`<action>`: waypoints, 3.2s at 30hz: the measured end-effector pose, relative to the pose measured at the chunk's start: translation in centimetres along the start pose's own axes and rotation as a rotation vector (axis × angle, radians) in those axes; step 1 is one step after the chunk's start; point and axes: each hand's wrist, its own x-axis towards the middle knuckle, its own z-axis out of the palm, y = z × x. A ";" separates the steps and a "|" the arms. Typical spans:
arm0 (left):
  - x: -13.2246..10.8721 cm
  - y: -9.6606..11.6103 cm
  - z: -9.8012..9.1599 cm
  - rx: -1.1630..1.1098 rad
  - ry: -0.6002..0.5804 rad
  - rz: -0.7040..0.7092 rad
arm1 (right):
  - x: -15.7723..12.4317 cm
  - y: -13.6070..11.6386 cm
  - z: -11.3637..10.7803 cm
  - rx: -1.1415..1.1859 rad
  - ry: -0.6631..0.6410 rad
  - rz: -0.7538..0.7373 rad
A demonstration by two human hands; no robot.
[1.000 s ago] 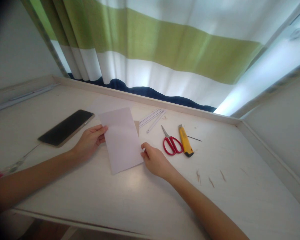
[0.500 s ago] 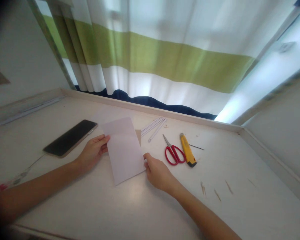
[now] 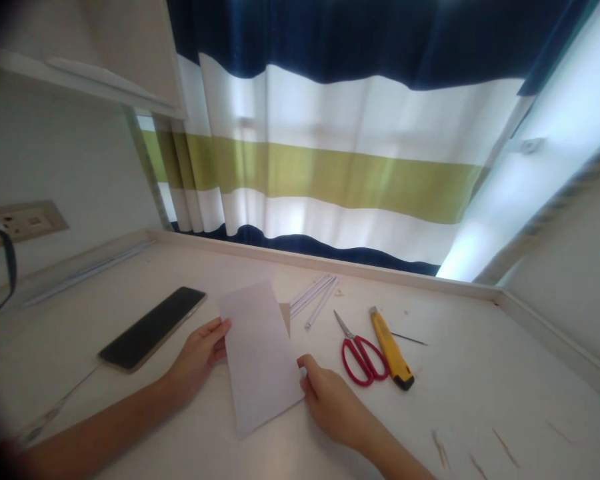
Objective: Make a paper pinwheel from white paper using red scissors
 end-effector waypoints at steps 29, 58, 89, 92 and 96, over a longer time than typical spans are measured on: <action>-3.3 -0.3 2.1 -0.356 -0.286 -0.457 | -1.4 -0.3 -1.1 -0.075 0.208 -0.528; -2.2 -1.4 1.1 -0.063 -0.434 -0.312 | -1.7 -0.6 -1.4 0.437 0.166 -0.339; -6.0 1.0 2.8 0.392 -0.443 -0.152 | -3.0 -3.2 1.6 0.328 0.243 -0.087; -6.1 1.2 2.8 0.423 -0.450 -0.117 | -3.0 -3.3 1.5 0.331 0.241 -0.077; -6.3 1.9 2.9 0.495 -0.478 -0.042 | -3.0 -3.3 1.6 0.335 0.271 -0.109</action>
